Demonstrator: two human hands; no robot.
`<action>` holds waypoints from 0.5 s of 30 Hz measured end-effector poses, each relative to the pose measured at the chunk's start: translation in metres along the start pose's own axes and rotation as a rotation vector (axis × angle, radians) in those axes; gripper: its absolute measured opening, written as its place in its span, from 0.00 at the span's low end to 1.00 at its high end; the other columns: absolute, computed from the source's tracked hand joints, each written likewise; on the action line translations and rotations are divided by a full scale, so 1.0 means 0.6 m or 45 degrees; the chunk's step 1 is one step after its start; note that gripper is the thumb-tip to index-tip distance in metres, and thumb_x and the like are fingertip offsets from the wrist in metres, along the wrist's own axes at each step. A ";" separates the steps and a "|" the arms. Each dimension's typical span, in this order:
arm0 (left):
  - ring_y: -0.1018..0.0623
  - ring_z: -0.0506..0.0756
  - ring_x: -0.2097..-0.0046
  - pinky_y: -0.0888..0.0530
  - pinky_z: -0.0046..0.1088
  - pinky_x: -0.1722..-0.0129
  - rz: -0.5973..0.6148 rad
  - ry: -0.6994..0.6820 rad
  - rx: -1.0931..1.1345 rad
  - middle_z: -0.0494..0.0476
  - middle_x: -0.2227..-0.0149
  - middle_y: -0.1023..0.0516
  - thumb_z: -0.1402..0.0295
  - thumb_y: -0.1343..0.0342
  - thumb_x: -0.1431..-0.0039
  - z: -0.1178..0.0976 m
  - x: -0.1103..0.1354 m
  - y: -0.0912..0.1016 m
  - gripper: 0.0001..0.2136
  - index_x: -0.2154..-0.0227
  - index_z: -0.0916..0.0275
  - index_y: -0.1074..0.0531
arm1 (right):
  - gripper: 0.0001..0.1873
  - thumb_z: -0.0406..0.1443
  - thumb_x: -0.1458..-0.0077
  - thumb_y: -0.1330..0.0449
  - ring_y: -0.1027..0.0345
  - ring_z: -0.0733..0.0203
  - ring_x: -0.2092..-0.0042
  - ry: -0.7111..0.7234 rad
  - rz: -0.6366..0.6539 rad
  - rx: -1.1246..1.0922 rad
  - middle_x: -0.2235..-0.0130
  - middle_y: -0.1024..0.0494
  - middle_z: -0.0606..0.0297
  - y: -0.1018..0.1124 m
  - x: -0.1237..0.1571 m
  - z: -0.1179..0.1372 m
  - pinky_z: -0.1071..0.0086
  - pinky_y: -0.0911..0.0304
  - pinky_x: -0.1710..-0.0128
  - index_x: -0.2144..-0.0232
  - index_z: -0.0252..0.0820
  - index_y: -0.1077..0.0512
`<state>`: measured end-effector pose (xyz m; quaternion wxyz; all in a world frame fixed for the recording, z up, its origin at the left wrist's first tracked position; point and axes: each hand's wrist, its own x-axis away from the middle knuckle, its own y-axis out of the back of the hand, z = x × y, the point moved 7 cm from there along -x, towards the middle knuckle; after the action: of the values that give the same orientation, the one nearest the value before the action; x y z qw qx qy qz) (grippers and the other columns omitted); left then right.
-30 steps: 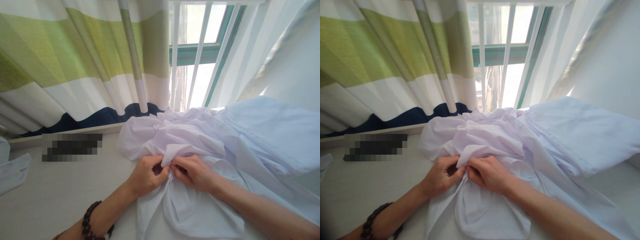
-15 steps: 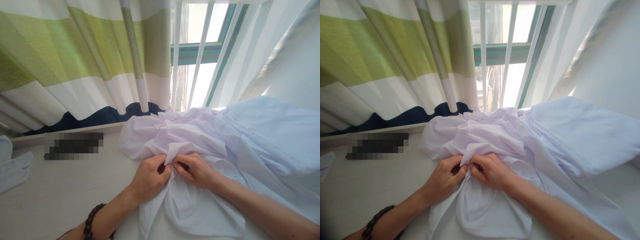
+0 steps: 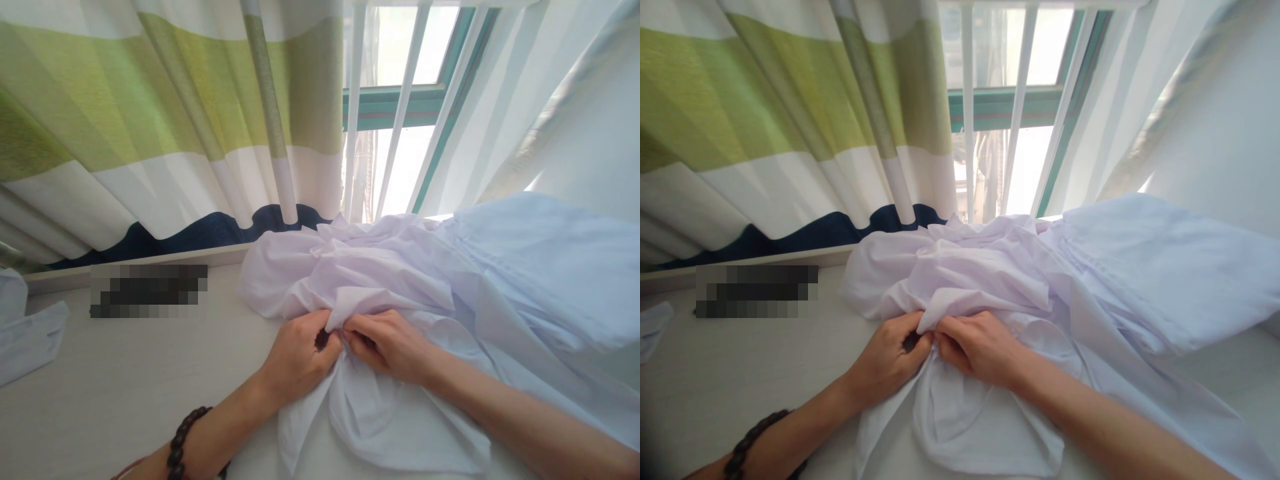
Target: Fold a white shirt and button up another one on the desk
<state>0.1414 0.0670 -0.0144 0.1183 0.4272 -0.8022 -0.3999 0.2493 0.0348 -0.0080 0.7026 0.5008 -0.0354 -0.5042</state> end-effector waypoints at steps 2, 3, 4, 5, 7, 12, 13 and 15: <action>0.31 0.51 0.71 0.36 0.26 0.70 -0.004 -0.007 0.019 0.50 0.73 0.28 0.72 0.53 0.42 0.000 -0.001 0.000 0.08 0.72 0.63 0.30 | 0.09 0.32 0.41 0.49 0.50 0.69 0.78 -0.057 0.002 -0.074 0.79 0.36 0.72 0.000 -0.001 -0.005 0.72 0.50 0.77 0.74 0.42 0.37; 0.31 0.51 0.71 0.35 0.26 0.69 -0.001 -0.014 0.039 0.51 0.72 0.27 0.72 0.53 0.42 0.000 -0.002 0.001 0.08 0.71 0.63 0.30 | 0.08 0.32 0.42 0.48 0.50 0.69 0.78 -0.105 -0.003 -0.133 0.79 0.36 0.72 0.001 -0.002 -0.009 0.73 0.50 0.77 0.74 0.42 0.36; 0.30 0.51 0.70 0.35 0.25 0.68 0.007 -0.023 0.065 0.51 0.71 0.26 0.72 0.53 0.42 0.000 -0.003 0.001 0.08 0.70 0.63 0.29 | 0.08 0.32 0.42 0.48 0.49 0.69 0.78 -0.163 -0.004 -0.211 0.79 0.36 0.72 0.001 -0.002 -0.014 0.73 0.49 0.78 0.74 0.41 0.36; 0.30 0.51 0.69 0.34 0.25 0.68 0.020 -0.032 0.094 0.51 0.70 0.26 0.72 0.53 0.42 0.000 -0.004 0.001 0.08 0.70 0.63 0.28 | 0.09 0.31 0.43 0.48 0.48 0.70 0.79 -0.234 0.009 -0.306 0.80 0.36 0.73 0.001 -0.003 -0.021 0.74 0.49 0.78 0.75 0.41 0.35; 0.29 0.52 0.69 0.34 0.25 0.67 0.059 -0.051 0.157 0.52 0.70 0.26 0.72 0.53 0.42 0.001 -0.007 0.002 0.09 0.70 0.64 0.27 | 0.12 0.31 0.42 0.48 0.45 0.70 0.79 -0.383 0.079 -0.521 0.81 0.35 0.73 -0.004 -0.003 -0.033 0.76 0.48 0.79 0.78 0.41 0.36; 0.30 0.51 0.70 0.33 0.25 0.68 0.131 -0.091 0.277 0.53 0.72 0.27 0.68 0.51 0.42 0.007 -0.011 0.003 0.10 0.71 0.66 0.27 | 0.13 0.32 0.41 0.49 0.43 0.70 0.80 -0.566 0.250 -0.886 0.81 0.33 0.73 -0.013 -0.003 -0.042 0.76 0.45 0.78 0.78 0.40 0.37; 0.31 0.51 0.70 0.33 0.25 0.69 0.137 -0.091 0.288 0.53 0.73 0.27 0.67 0.51 0.41 0.008 -0.011 0.003 0.10 0.71 0.66 0.27 | 0.14 0.33 0.41 0.49 0.43 0.70 0.80 -0.571 0.253 -0.913 0.81 0.33 0.73 -0.013 -0.004 -0.042 0.76 0.45 0.78 0.78 0.40 0.37; 0.33 0.50 0.72 0.35 0.24 0.72 0.144 -0.086 0.288 0.52 0.74 0.29 0.65 0.51 0.40 0.011 -0.010 0.002 0.11 0.71 0.66 0.28 | 0.14 0.34 0.40 0.49 0.43 0.70 0.80 -0.573 0.248 -0.923 0.82 0.34 0.73 -0.011 -0.004 -0.042 0.75 0.45 0.78 0.79 0.40 0.37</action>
<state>0.1408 0.0759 -0.0166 0.0649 0.3782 -0.8685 -0.3138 0.2575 0.0535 -0.0242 0.8521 0.0938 -0.0556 -0.5119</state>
